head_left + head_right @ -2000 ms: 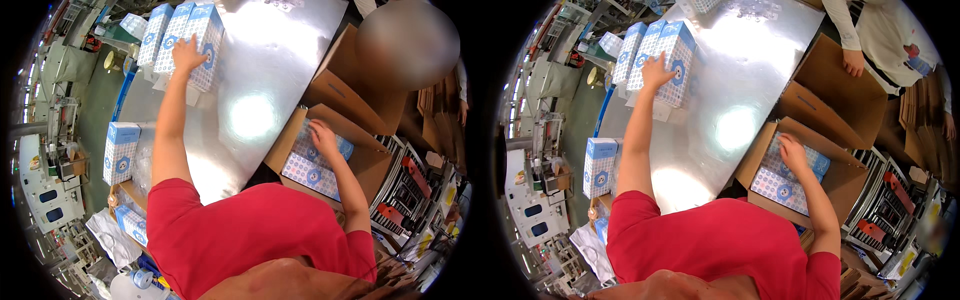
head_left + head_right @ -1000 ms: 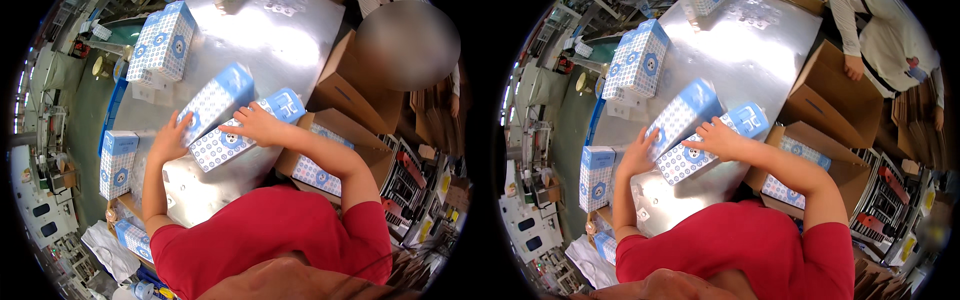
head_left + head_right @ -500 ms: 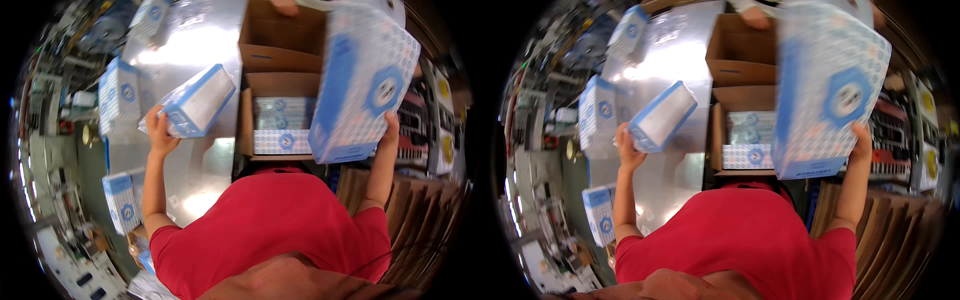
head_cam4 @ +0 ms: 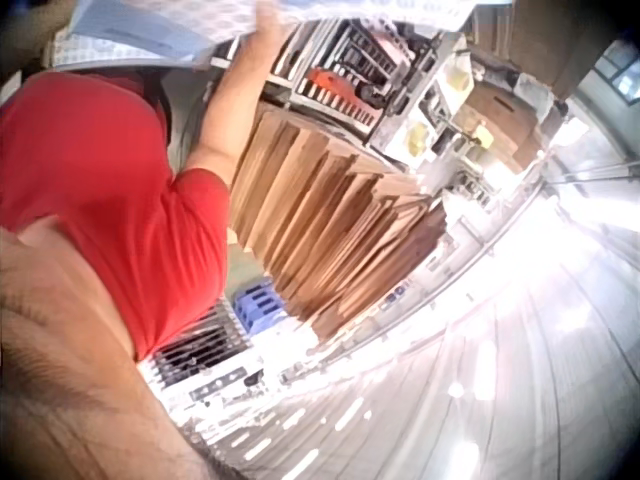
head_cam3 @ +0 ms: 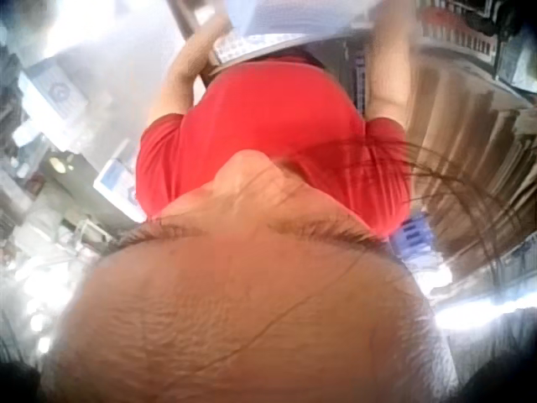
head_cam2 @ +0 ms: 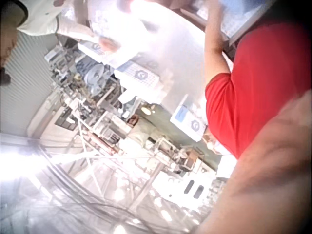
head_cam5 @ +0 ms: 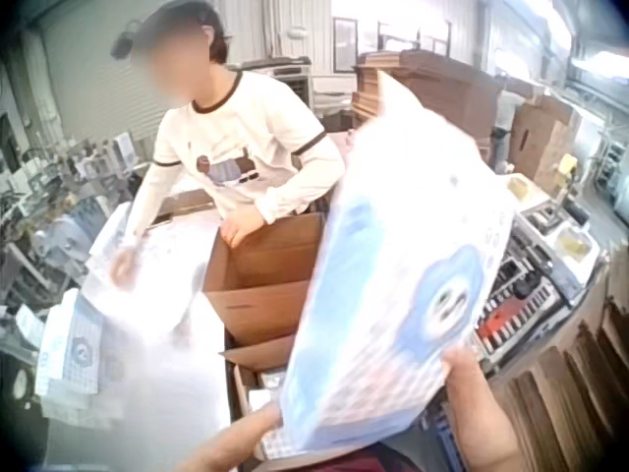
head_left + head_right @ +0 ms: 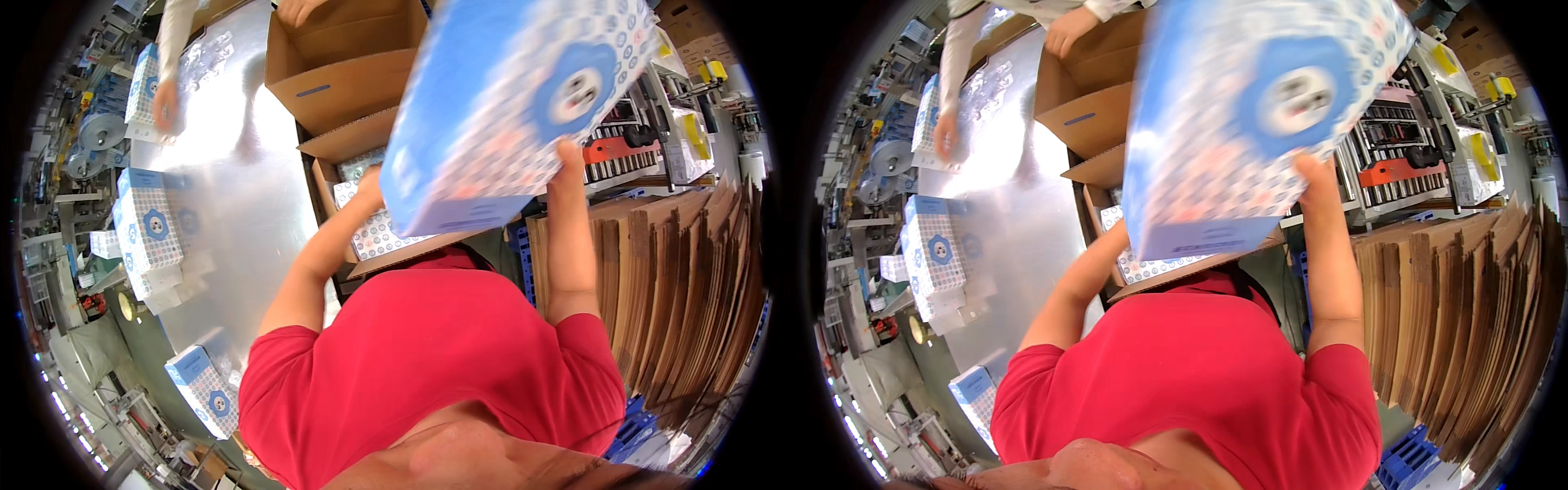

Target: The person packs small blue and white product boxes into a larger brown cardboard shipping box. They repeatedly pick up the small boxes from a metal table, place them into the shipping box, and then close the flaps of the shipping box. The process is repeated multiple times throughout the clip.

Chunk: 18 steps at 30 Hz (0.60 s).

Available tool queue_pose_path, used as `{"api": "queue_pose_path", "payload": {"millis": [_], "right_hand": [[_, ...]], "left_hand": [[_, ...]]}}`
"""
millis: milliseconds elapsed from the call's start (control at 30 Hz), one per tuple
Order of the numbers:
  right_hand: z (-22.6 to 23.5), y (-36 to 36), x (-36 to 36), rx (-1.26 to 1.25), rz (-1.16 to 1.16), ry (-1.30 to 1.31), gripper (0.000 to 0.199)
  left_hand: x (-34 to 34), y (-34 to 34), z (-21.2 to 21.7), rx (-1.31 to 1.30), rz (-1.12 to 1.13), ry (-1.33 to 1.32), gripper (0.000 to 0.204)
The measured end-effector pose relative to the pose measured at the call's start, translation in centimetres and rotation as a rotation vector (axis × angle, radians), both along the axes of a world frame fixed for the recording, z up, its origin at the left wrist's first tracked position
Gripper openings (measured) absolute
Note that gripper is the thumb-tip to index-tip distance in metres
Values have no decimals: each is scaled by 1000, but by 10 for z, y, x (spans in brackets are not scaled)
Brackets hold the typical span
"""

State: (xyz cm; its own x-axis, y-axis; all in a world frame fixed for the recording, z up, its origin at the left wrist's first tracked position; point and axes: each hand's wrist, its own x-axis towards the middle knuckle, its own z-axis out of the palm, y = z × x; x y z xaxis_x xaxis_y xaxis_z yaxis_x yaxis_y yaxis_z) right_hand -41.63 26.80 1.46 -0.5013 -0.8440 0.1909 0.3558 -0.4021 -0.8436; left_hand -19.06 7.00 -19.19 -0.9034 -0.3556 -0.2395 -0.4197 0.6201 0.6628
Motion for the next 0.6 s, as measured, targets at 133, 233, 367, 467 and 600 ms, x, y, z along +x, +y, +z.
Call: {"api": "queue_pose_path", "payload": {"millis": [133, 233, 367, 467, 600], "right_hand": [[39, -78, 45, 101, 155, 1263, 83], [-58, -115, 31, 562, 248, 2067, 86], [-155, -107, 44, 1059, 586, 1739, 103], [-149, -104, 54, 1022, 670, 1731, 100], [-69, -98, 25, 558, 269, 1659, 71]], "left_hand": [[10, 11, 27, -137, -101, -150, 46], [15, 23, 23, -542, -103, 448, 27], [26, 0, 30, -571, -9, 197, 48], [59, -8, 23, -598, 254, 68, 56], [84, -24, -5, -521, 472, 116, 55]]}}
